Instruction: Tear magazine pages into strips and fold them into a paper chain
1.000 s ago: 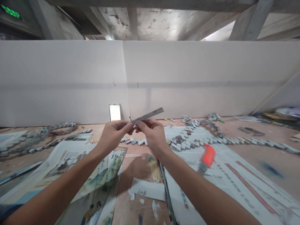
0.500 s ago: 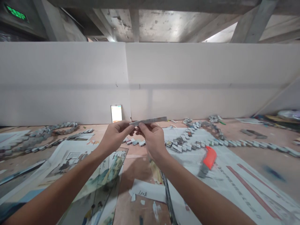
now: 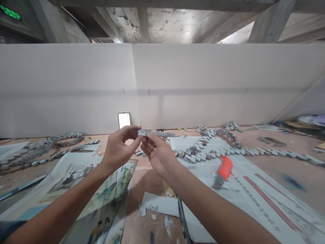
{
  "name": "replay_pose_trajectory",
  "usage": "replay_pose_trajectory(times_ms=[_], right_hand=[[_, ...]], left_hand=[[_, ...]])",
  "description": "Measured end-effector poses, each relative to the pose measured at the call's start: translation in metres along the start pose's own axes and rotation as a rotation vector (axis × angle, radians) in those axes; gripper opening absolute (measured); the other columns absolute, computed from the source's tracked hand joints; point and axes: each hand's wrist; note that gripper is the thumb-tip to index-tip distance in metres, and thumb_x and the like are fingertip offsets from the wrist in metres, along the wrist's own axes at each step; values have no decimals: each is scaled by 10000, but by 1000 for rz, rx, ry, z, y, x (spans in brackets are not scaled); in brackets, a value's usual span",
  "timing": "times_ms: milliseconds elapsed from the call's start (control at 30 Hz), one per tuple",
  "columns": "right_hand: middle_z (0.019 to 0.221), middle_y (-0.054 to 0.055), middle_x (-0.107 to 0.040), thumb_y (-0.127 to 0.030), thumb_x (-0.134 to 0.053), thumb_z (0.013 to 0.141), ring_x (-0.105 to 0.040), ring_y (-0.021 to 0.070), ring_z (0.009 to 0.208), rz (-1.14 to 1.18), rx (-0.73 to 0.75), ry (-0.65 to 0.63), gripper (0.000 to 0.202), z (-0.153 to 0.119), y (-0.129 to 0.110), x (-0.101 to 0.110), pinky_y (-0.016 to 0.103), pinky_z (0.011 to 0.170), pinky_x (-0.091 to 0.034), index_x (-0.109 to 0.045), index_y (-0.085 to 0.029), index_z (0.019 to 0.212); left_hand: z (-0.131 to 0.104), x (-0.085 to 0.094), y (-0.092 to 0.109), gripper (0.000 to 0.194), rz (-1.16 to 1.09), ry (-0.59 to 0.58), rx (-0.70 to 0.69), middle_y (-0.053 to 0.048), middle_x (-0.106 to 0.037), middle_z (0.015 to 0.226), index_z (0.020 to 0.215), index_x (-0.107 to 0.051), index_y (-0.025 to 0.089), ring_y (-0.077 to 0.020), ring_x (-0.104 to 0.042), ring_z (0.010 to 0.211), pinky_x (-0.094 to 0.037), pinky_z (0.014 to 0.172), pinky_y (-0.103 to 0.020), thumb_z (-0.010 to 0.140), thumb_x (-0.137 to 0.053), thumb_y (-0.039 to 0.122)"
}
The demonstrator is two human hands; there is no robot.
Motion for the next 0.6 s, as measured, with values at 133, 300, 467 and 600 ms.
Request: replay_pose_trajectory(times_ms=[133, 300, 467, 600], right_hand=[[574, -18, -609, -203, -697, 725, -561, 86, 518, 24, -123, -7, 64, 1, 2, 3, 200, 467, -452, -640, -183, 704], [546, -13, -587, -258, -716, 709, -554, 116, 509, -126, -15, -130, 109, 2, 0, 6, 231, 442, -433, -627, -196, 694], [605, -12, -597, -200, -688, 729, -548, 82, 538, 3, -123, -56, 53, -3, 0, -1, 198, 490, -454, -649, -182, 699], [645, -2, -611, -211, -698, 718, -546, 85, 569, -36, -79, -62, 51, -6, 0, -3, 198, 538, -477, -666, -178, 694]], left_hand=[[2, 2, 0, 212, -58, -37, -14, -48, -688, 854, 978, -656, 184, -158, -643, 742, -525, 731, -282, 770, -633, 218], [6, 8, -1, 196, -142, -93, 15, -54, -696, 864, 958, -675, 182, -169, -660, 763, -532, 725, -287, 773, -633, 227], [9, 11, -3, 188, -206, -111, 56, -54, -690, 833, 949, -681, 175, -172, -656, 781, -531, 721, -286, 776, -626, 225], [8, 10, -3, 208, -137, -52, 97, -60, -699, 847, 967, -681, 175, -178, -654, 785, -525, 730, -298, 777, -612, 226]])
Point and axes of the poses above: each hand's wrist, its own z-axis towards the middle knuckle, its own x-axis out of the back of the hand, y = z × x
